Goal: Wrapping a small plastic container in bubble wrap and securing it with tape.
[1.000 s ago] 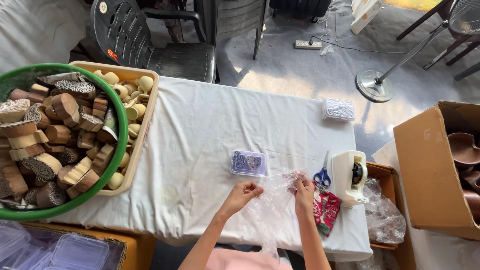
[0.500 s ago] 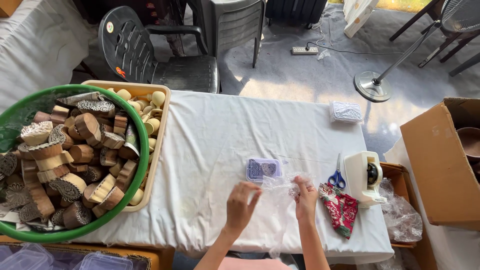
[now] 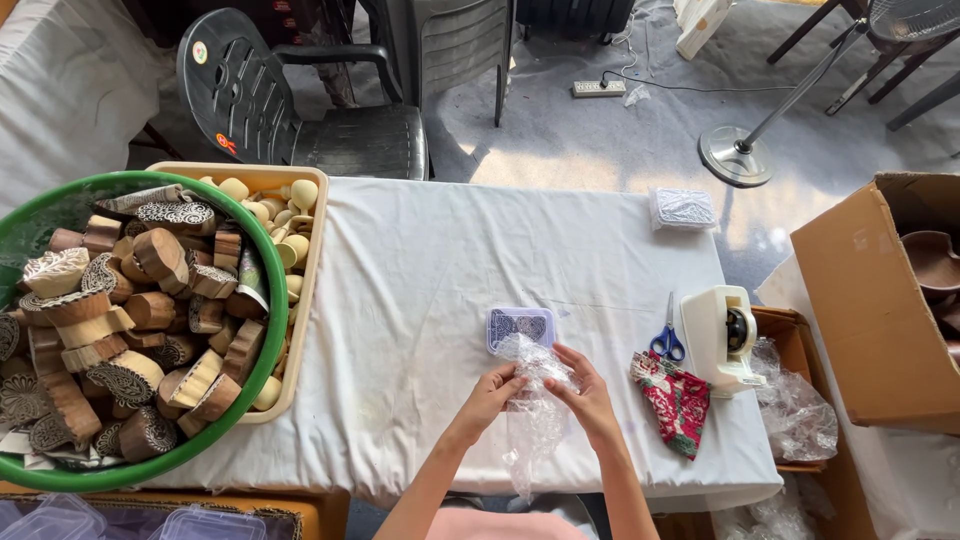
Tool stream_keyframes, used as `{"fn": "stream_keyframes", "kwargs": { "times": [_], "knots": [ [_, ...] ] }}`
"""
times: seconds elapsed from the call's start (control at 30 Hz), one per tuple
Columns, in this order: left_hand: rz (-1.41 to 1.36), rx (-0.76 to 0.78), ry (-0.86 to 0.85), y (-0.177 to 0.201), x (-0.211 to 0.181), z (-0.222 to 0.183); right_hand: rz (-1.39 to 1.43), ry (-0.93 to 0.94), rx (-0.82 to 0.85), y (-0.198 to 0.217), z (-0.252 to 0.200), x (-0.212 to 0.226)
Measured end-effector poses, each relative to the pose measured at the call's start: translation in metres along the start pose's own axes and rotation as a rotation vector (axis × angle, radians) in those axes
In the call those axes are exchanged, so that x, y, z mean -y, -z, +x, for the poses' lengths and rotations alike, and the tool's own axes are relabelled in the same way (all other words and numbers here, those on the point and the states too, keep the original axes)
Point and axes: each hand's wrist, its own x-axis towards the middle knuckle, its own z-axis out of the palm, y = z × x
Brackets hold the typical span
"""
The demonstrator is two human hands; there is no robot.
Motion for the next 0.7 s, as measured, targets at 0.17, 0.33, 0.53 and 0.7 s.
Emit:
{"fn": "stream_keyframes", "kwargs": {
  "times": [0.17,0.33,0.53,0.7],
  "knots": [
    [0.064,-0.004,0.012,0.006,-0.010,-0.004,0.158,-0.019,-0.137,0.016,-0.003,-0.024],
    [0.095,-0.018,0.003,0.020,-0.006,-0.004,0.242,0.027,-0.240,0.022,-0.006,-0.022],
    [0.474,-0.206,-0.039,-0.003,-0.057,-0.039,0.296,0.056,-0.268,0.019,-0.006,-0.036],
    [1.088,-0.319,-0.906,-0.018,-0.067,-0.054,0.250,0.029,-0.174,0.004,0.003,-0.035]
  ]
}}
